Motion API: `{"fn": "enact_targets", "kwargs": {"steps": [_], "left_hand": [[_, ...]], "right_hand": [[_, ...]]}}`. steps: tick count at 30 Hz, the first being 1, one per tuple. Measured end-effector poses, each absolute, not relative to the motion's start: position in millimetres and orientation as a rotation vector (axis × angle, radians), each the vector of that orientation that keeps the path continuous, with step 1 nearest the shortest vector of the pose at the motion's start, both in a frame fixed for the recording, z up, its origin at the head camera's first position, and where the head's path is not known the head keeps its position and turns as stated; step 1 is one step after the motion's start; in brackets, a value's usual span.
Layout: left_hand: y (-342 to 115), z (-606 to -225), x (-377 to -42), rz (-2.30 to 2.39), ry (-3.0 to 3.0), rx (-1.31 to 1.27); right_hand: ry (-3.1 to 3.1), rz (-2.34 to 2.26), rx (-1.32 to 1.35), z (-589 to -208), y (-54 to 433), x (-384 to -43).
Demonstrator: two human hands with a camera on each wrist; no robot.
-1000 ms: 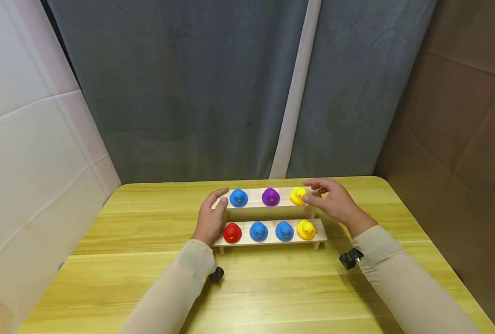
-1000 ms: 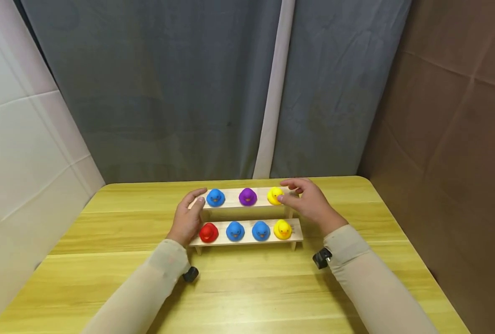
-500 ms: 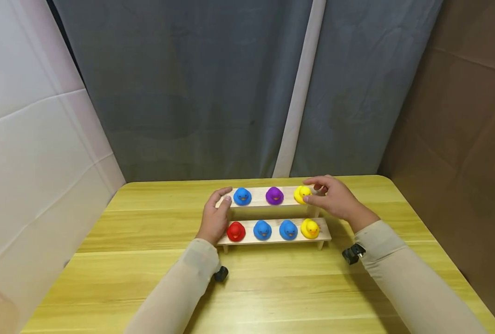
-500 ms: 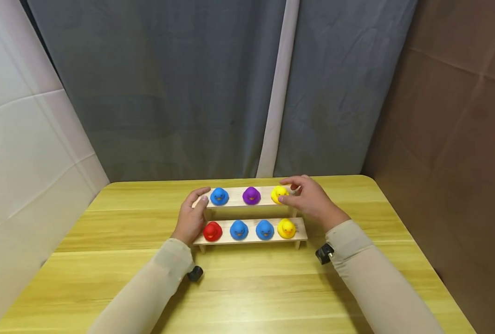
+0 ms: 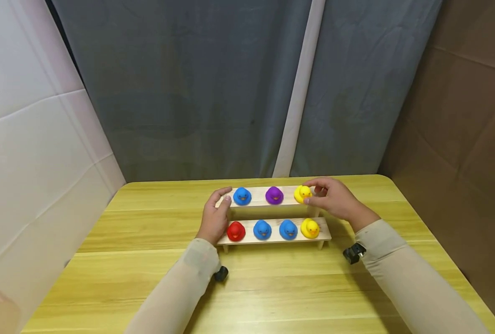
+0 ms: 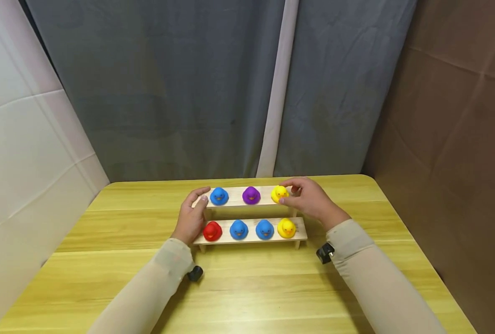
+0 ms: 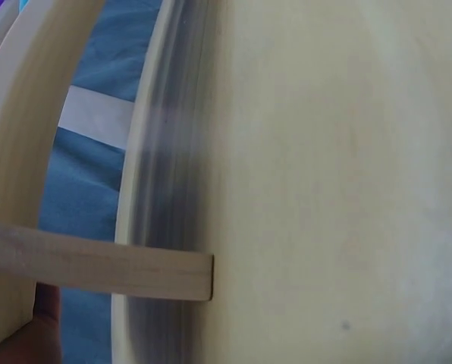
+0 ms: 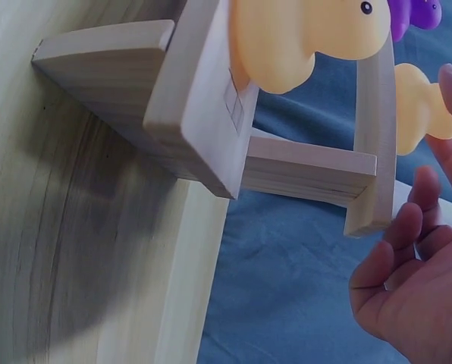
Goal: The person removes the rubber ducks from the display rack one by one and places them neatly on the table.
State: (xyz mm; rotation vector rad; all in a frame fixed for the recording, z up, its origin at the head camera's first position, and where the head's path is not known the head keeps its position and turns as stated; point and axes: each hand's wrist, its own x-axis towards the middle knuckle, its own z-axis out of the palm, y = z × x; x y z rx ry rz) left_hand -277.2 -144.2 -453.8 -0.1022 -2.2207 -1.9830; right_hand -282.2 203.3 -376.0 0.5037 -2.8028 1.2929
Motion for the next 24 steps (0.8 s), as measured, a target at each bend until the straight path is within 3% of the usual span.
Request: {"fn": "enact_targets", "kwargs": {"steps": [24], "left_hand": [[-143.2, -452.6, -278.1, -1.954, -2.221, -0.129]], "right_hand": [[-2.784, 1.378, 0.491, -361.8, 222.0, -249.8]]}}
